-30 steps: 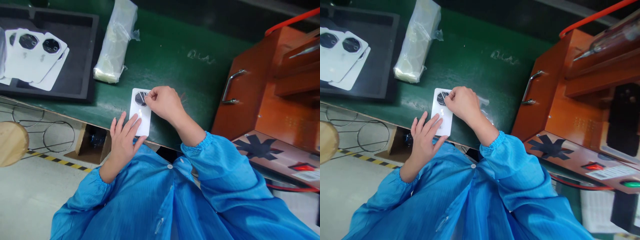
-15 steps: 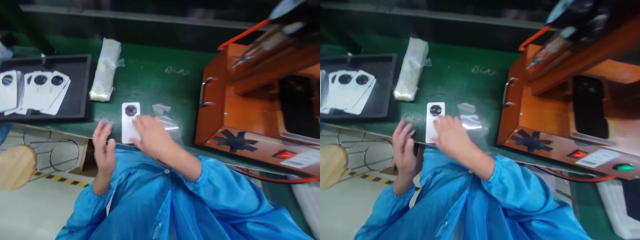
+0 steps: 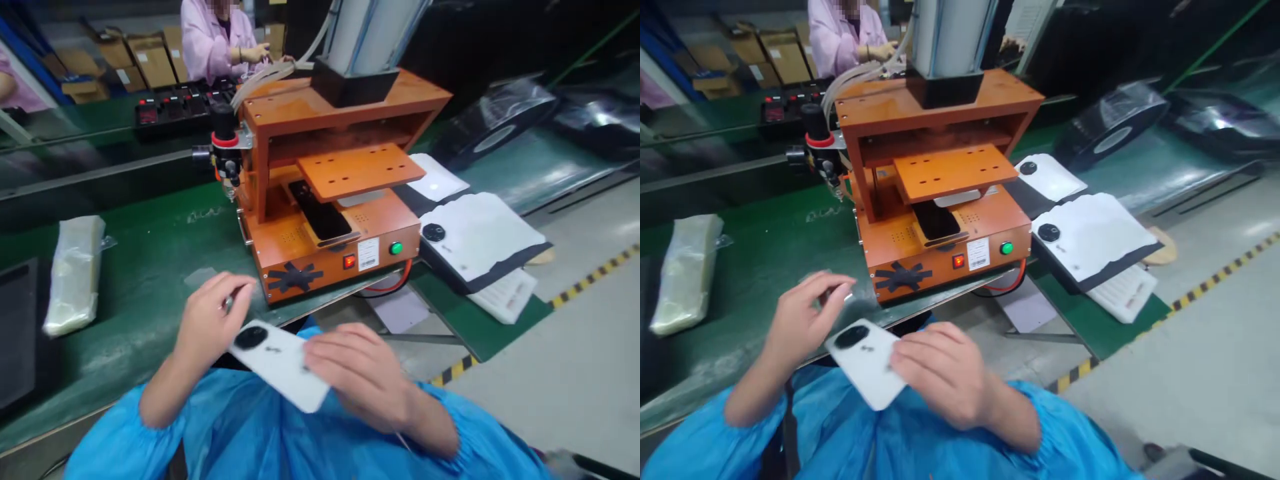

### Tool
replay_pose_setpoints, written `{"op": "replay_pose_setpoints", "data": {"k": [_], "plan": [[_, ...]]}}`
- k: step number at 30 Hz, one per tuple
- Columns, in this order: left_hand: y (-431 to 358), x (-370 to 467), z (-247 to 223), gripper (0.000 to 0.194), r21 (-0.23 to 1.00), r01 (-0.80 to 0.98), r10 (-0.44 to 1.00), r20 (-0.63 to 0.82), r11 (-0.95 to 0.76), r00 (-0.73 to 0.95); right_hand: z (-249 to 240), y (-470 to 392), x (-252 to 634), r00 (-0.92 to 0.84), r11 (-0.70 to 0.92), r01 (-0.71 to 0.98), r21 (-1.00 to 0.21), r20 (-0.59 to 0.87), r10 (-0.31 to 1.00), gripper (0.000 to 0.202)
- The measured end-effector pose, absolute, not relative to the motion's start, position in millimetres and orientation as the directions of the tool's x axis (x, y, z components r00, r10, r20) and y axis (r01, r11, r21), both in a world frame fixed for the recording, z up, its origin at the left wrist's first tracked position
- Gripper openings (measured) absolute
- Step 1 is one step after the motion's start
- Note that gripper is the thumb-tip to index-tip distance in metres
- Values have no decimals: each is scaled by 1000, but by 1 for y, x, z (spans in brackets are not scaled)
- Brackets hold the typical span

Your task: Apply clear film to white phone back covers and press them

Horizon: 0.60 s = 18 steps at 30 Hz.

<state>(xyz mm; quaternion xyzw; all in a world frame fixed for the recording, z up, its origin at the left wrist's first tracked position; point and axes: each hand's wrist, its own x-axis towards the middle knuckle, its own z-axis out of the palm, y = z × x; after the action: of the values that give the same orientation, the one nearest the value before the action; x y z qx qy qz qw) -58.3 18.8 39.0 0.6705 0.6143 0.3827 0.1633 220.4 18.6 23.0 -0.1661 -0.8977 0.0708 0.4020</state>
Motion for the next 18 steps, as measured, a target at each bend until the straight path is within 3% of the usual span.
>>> {"op": "replay_pose_setpoints", "data": {"k": [2, 5, 7, 10, 14, 18], "plan": [[66, -29, 43, 22, 765, 607, 966, 259, -217, 18, 25, 19, 265, -540, 875, 424, -232, 711, 450, 45], [128, 9, 47, 33, 965, 254, 997, 55, -68, 57, 18, 22, 310, -391, 746, 657, -115, 793, 466, 69], [156, 30, 51, 43, 1000, 24, 995, -21, 18, 97, 11, 29, 326, -362, 663, 748, -27, 821, 442, 72], [178, 54, 58, 39, 990, -141, 993, 28, -12, 113, -2, 46, 334, -340, 583, 811, 43, 846, 411, 63], [192, 74, 61, 25, 973, -226, 999, 41, -37, 14, -21, 88, 327, -217, 526, 847, -76, 853, 474, 37], [218, 77, 51, 12, 969, -244, 982, -23, -25, -189, -32, 138, 304, -184, 542, 803, -246, 763, 619, 32]]}}
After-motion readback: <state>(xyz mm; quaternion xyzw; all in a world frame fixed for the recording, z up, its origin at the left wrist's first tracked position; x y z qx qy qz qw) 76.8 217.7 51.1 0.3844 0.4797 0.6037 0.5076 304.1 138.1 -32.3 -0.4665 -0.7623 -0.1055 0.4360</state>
